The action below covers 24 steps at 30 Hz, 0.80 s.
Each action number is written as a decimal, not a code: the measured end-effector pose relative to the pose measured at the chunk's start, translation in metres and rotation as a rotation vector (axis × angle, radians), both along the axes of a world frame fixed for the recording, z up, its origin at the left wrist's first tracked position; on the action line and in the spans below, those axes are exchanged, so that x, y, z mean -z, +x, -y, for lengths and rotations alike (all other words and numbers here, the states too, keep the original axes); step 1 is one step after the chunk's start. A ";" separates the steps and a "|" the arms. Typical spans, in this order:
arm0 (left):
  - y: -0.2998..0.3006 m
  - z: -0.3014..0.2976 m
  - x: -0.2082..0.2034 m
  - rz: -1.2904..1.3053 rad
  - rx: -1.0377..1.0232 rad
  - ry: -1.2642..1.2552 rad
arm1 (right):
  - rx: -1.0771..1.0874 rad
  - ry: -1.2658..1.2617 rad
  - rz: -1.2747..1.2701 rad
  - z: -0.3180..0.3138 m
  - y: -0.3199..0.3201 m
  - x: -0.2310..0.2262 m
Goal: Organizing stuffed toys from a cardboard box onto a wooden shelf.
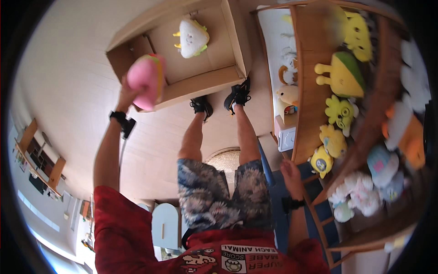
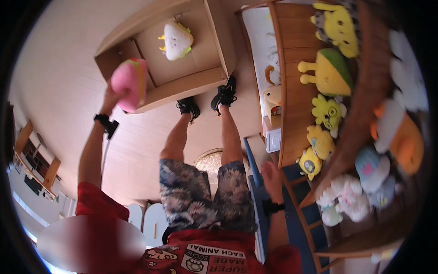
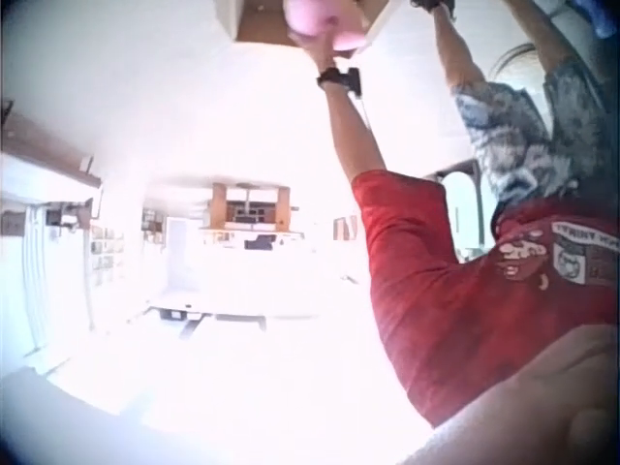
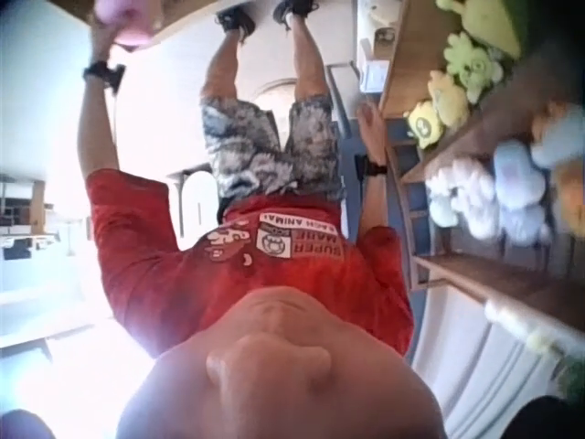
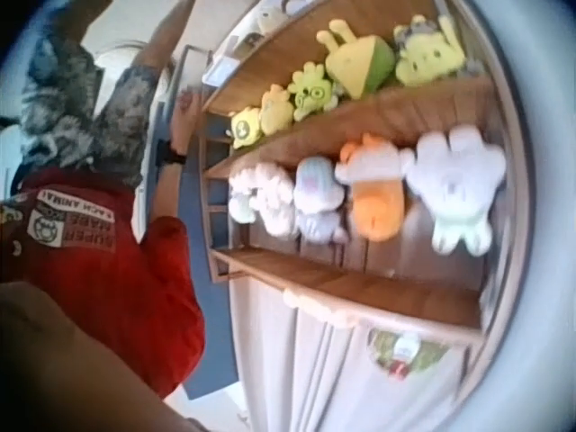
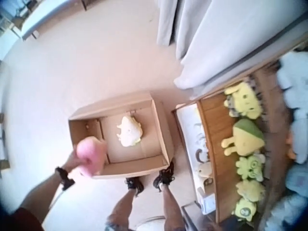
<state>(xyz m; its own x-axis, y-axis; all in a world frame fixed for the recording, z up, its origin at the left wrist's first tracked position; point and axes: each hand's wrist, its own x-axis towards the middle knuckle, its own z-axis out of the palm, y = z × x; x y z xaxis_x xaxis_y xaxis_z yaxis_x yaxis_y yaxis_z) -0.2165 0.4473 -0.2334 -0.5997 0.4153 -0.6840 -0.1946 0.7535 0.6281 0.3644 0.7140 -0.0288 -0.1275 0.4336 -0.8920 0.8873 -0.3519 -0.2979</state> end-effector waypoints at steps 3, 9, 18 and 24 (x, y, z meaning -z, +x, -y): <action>0.046 -0.015 -0.085 0.139 0.053 0.252 | -0.055 0.067 -0.186 0.009 -0.039 -0.019; 0.151 -0.080 -0.291 0.031 0.617 0.470 | 0.330 -0.159 -0.331 0.024 -0.169 -0.127; 0.220 -0.132 -0.501 -0.970 1.053 0.865 | 0.246 -0.074 -0.849 0.008 -0.135 -0.307; 0.240 -0.161 -0.591 -1.110 1.068 1.281 | 0.520 -0.077 -1.280 0.019 -0.077 -0.370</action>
<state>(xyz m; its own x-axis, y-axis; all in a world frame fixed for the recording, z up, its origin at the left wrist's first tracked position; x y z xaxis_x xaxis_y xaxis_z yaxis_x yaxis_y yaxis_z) 0.0239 0.6079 0.3577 0.3005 0.6792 0.6696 0.7240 -0.6195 0.3034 0.2871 0.6950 0.3412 -0.7079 0.6391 -0.3008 -0.2243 -0.6072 -0.7622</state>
